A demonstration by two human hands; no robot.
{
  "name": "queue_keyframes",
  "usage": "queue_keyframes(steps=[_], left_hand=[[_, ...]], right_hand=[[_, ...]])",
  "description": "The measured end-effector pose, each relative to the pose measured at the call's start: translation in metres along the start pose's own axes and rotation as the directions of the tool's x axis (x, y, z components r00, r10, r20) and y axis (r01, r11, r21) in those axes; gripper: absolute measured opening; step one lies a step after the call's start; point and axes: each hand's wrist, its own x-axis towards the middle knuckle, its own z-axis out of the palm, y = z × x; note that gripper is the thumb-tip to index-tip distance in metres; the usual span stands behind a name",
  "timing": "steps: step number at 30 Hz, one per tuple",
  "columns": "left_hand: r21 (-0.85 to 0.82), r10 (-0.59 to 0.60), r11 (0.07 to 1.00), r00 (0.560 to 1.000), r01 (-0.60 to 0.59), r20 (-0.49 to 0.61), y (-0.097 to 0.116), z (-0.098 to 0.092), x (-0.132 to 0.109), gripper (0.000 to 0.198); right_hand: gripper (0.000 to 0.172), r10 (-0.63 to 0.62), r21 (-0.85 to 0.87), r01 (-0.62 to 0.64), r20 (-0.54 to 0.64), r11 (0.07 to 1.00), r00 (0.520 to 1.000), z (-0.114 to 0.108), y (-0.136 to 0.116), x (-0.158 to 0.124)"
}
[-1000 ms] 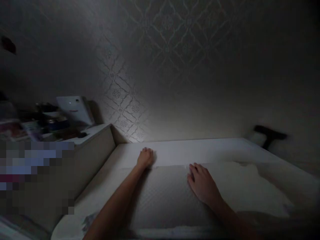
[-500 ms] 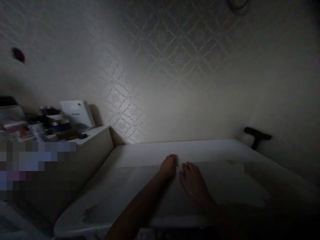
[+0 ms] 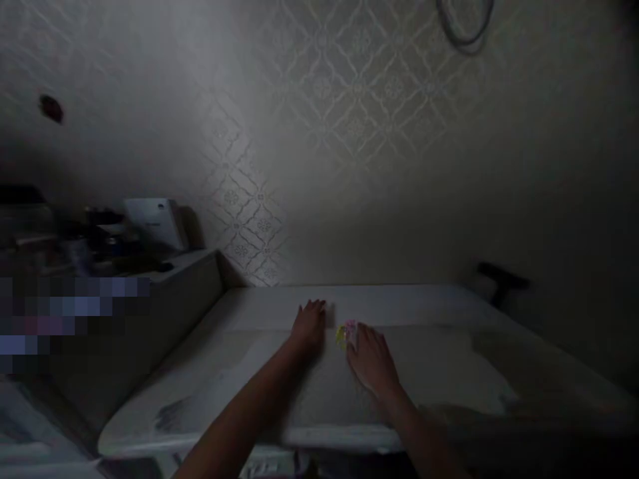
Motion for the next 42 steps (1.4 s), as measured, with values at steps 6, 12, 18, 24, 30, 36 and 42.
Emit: queue_keyframes(steps=[6, 12, 18, 24, 30, 36, 42], left_hand=[[0.362, 0.000, 0.932, 0.996, -0.032, 0.088, -0.027, -0.008, -0.011, 0.047], [0.341, -0.006, 0.940, 0.996, -0.023, 0.084, -0.019, -0.006, -0.010, 0.047], [0.337, -0.002, 0.941, 0.997, -0.024, 0.078, -0.020, -0.005, -0.010, 0.048], [0.346, -0.013, 0.938, 0.995, -0.022, 0.099, -0.015, -0.007, -0.011, 0.049], [0.364, 0.000, 0.931, 0.996, -0.031, 0.086, -0.011, -0.010, -0.014, 0.049], [0.367, 0.010, 0.930, 0.997, -0.037, 0.074, -0.011, -0.010, -0.014, 0.047], [0.374, 0.001, 0.927, 0.996, -0.034, 0.088, -0.012, -0.011, -0.014, 0.048]], right_hand=[[0.048, -0.068, 0.106, 0.077, -0.091, 0.991, 0.994, 0.002, 0.007, -0.004], [0.041, -0.338, 0.184, 0.362, -0.148, 0.914, 0.929, -0.005, 0.004, -0.025], [0.043, -0.367, 0.134, 0.371, -0.056, 0.919, 0.929, 0.000, 0.005, -0.033], [0.048, -0.350, 0.087, 0.346, 0.035, 0.934, 0.936, -0.008, 0.001, -0.026], [0.047, -0.379, 0.057, 0.376, 0.074, 0.925, 0.922, -0.023, -0.001, -0.031], [0.044, -0.404, 0.020, 0.404, 0.070, 0.915, 0.912, -0.027, 0.040, -0.052], [0.042, -0.182, -0.037, 0.187, 0.122, 0.982, 0.976, -0.035, 0.112, -0.010]])
